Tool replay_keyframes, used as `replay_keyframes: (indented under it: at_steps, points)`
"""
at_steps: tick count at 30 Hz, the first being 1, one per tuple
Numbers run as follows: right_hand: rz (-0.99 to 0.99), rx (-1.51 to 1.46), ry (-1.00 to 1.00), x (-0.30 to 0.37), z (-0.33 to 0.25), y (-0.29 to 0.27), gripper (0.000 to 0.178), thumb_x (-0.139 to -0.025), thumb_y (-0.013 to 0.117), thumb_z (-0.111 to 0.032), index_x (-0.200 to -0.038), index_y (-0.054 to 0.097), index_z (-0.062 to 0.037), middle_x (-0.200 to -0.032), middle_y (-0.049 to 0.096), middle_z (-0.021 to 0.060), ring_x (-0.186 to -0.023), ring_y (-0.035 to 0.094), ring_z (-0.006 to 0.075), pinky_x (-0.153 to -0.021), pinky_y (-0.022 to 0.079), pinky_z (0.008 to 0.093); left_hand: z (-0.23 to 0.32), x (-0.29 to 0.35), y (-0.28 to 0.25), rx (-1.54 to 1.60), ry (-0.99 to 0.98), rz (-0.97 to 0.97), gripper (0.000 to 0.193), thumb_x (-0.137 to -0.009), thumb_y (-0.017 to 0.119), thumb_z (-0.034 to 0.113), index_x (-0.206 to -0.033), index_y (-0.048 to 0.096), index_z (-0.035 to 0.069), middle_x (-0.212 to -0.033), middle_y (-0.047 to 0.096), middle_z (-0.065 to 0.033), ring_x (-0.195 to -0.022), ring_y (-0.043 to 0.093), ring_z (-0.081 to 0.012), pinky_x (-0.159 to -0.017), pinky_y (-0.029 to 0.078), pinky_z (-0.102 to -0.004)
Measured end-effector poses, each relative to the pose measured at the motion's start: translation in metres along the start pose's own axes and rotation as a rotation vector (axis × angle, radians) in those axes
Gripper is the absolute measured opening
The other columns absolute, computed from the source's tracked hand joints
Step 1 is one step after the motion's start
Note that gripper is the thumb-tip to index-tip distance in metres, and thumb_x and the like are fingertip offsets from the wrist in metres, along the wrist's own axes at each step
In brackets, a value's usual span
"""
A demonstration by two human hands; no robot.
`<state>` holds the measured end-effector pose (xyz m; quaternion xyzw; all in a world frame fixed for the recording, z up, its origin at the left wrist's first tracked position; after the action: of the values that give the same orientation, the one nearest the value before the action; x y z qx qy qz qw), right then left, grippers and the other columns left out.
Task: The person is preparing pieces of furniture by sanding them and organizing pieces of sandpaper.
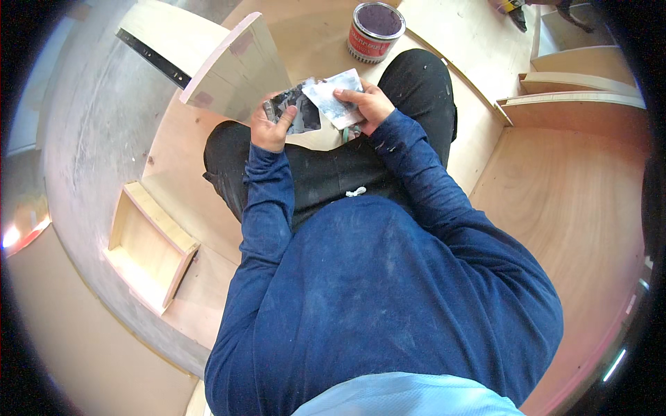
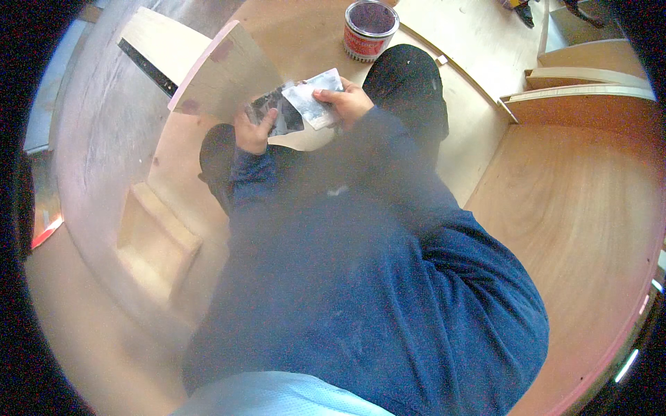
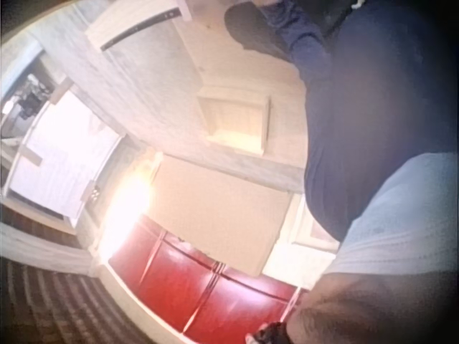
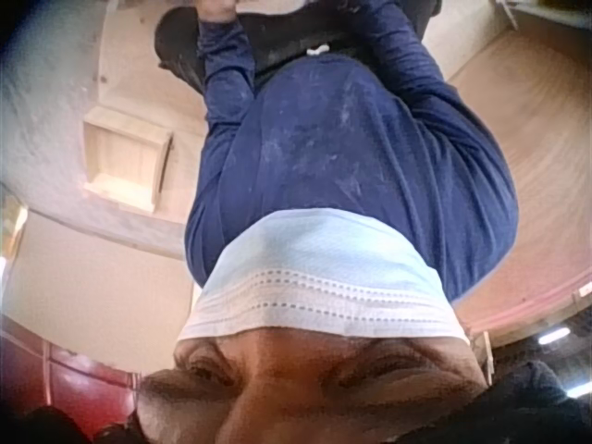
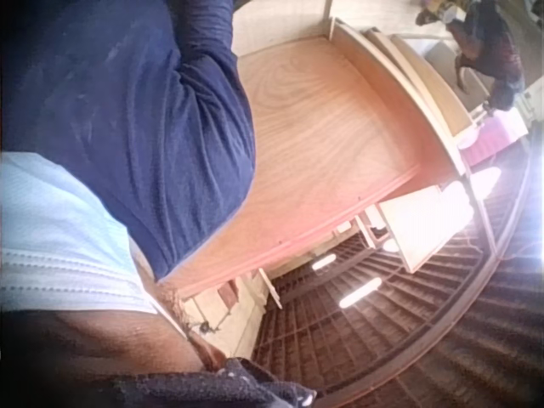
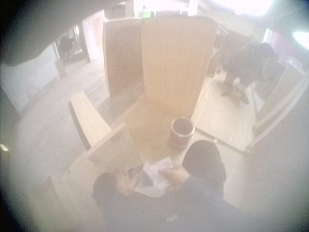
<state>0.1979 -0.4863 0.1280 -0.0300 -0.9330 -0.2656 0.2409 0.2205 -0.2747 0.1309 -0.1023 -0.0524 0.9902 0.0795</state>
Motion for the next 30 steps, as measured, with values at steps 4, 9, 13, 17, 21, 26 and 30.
replay_keyframes:
  at_steps: [4,9,13,17,21,26,30]
  points:
    - [0.064,-0.048,-0.034,-0.006,-0.006,-0.004,0.033,-0.086,0.062,-0.003,-0.117,0.052,0.0016,-0.105,0.065,0.0139,-0.089,0.068,0.0234,-0.077,0.057,0.0392,0.003,0.001,0.000,0.064,-0.001,-0.006,0.026,-0.083,0.071,0.010,-0.105,0.061,0.001,-0.089,0.066,-0.0041,-0.079,0.060,-0.0115,-0.076,0.048,-0.0258]
    - [0.131,-0.280,-0.215,-0.011,-0.012,-0.007,0.030,-0.086,0.066,-0.009,-0.113,0.056,0.0000,-0.101,0.067,0.0111,-0.084,0.067,0.0198,-0.077,0.055,0.0343,-0.005,0.007,0.011,0.562,-0.213,0.078,0.030,-0.086,0.068,0.009,-0.113,0.056,0.003,-0.099,0.064,-0.0064,-0.083,0.062,-0.0167,-0.078,0.051,-0.0316]
    - [0.335,0.219,-0.612,-0.007,-0.012,0.005,0.026,-0.086,0.067,-0.012,-0.108,0.060,0.0008,-0.095,0.068,0.0084,-0.079,0.064,0.0157,-0.074,0.052,0.0303,-0.020,0.007,0.024,1.040,-0.230,0.160,0.034,-0.087,0.066,0.010,-0.119,0.053,0.005,-0.109,0.062,-0.0080,-0.092,0.063,-0.0212,-0.082,0.053,-0.0377]
    - [0.281,0.311,-0.700,0.008,-0.003,0.023,0.027,-0.087,0.065,-0.007,-0.112,0.059,0.0013,-0.098,0.068,0.0086,-0.087,0.064,0.0151,-0.079,0.050,0.0291,-0.037,0.012,0.033,0.977,-0.470,0.264,0.037,-0.083,0.065,-0.002,-0.118,0.053,0.005,-0.107,0.062,-0.0066,-0.094,0.062,-0.0215,-0.082,0.053,-0.0374]
    - [0.135,0.375,-0.769,0.014,-0.004,0.039,0.027,-0.089,0.060,0.000,-0.115,0.058,0.0018,-0.100,0.068,0.0084,-0.094,0.063,0.0146,-0.084,0.049,0.0291,-0.032,0.013,0.043,0.855,-0.301,0.402,0.039,-0.079,0.062,-0.010,-0.115,0.053,0.002,-0.104,0.062,-0.0081,-0.091,0.063,-0.0201,-0.080,0.054,-0.0361]
    - [0.061,0.692,-0.696,0.009,-0.010,0.038,0.024,-0.085,0.063,-0.002,-0.109,0.061,-0.0022,-0.094,0.071,0.0120,-0.084,0.068,0.0166,-0.074,0.051,0.0296,-0.023,0.016,0.044,0.807,-0.290,0.497,0.038,-0.077,0.062,-0.012,-0.112,0.054,0.001,-0.102,0.063,-0.0095,-0.088,0.063,-0.0195,-0.078,0.053,-0.0340]
    - [0.015,0.788,-0.699,0.008,-0.017,0.037,0.024,-0.084,0.064,-0.005,-0.108,0.061,-0.0026,-0.091,0.070,0.0150,-0.083,0.069,0.0222,-0.072,0.051,0.0321,-0.023,0.018,0.046,0.798,-0.214,0.559,0.037,-0.075,0.063,-0.013,-0.109,0.056,0.000,-0.099,0.064,-0.0093,-0.085,0.063,-0.0179,-0.075,0.053,-0.0313]
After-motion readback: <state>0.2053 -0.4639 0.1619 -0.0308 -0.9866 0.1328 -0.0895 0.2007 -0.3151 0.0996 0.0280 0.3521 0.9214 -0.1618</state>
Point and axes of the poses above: each hand's wrist, its own x-axis away from the middle knuckle, its own y-axis out of the palm, z = x × y, the point moved 3 cm from there along -x, towards the middle knuckle
